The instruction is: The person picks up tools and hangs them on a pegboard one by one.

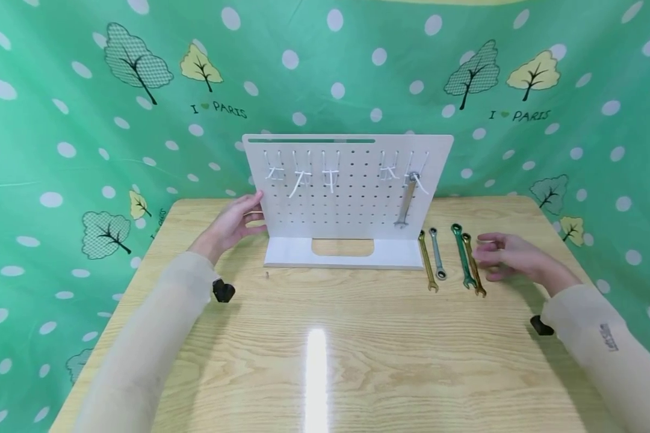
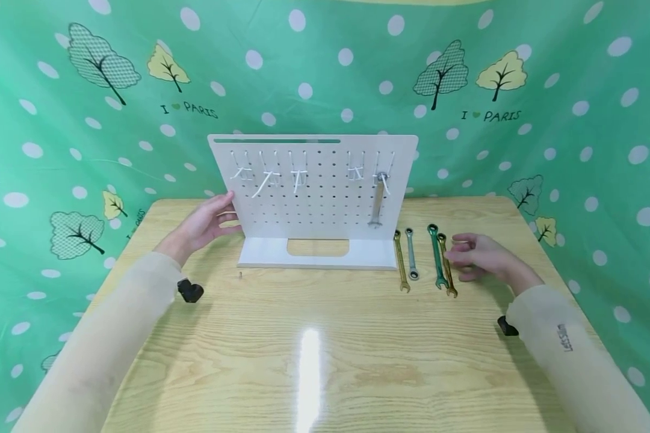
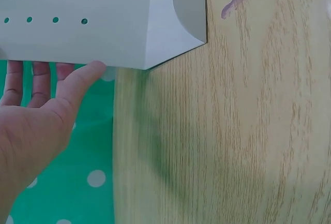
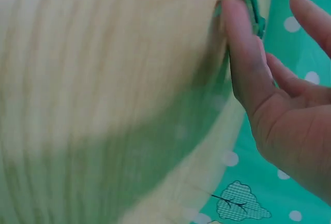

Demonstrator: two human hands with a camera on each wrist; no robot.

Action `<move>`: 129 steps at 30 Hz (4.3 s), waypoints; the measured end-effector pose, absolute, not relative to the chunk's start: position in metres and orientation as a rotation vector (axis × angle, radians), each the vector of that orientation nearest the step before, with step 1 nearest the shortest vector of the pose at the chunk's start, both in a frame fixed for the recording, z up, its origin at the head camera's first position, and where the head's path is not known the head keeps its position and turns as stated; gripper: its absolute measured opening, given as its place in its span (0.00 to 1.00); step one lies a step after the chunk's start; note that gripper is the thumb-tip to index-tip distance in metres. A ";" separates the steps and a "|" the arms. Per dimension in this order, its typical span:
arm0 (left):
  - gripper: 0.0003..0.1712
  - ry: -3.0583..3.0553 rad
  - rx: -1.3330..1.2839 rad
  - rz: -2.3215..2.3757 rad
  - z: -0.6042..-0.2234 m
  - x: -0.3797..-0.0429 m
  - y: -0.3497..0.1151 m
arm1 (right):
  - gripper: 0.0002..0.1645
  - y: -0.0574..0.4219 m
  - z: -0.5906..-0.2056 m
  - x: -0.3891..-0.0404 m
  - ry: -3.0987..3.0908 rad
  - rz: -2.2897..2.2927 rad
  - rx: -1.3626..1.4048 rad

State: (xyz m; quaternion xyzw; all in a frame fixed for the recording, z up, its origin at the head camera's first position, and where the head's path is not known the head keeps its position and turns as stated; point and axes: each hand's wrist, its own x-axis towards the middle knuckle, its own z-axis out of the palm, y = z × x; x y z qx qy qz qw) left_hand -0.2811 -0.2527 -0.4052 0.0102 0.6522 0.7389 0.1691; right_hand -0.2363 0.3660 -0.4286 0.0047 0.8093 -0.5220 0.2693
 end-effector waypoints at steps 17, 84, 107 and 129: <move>0.25 1.861 0.016 2.118 -0.407 -0.279 -0.254 | 0.53 0.357 -0.446 -0.241 2.281 -1.349 0.119; 0.27 1.861 0.027 2.117 -0.411 -0.284 -0.252 | 0.43 0.259 -0.379 -0.228 1.942 -1.752 -0.126; 0.27 1.868 0.038 2.115 -0.410 -0.284 -0.254 | 0.29 0.194 -0.349 -0.241 1.885 -1.998 -0.267; 0.26 1.860 0.046 2.111 -0.408 -0.285 -0.253 | 0.22 0.178 -0.356 -0.260 1.891 -2.094 -0.143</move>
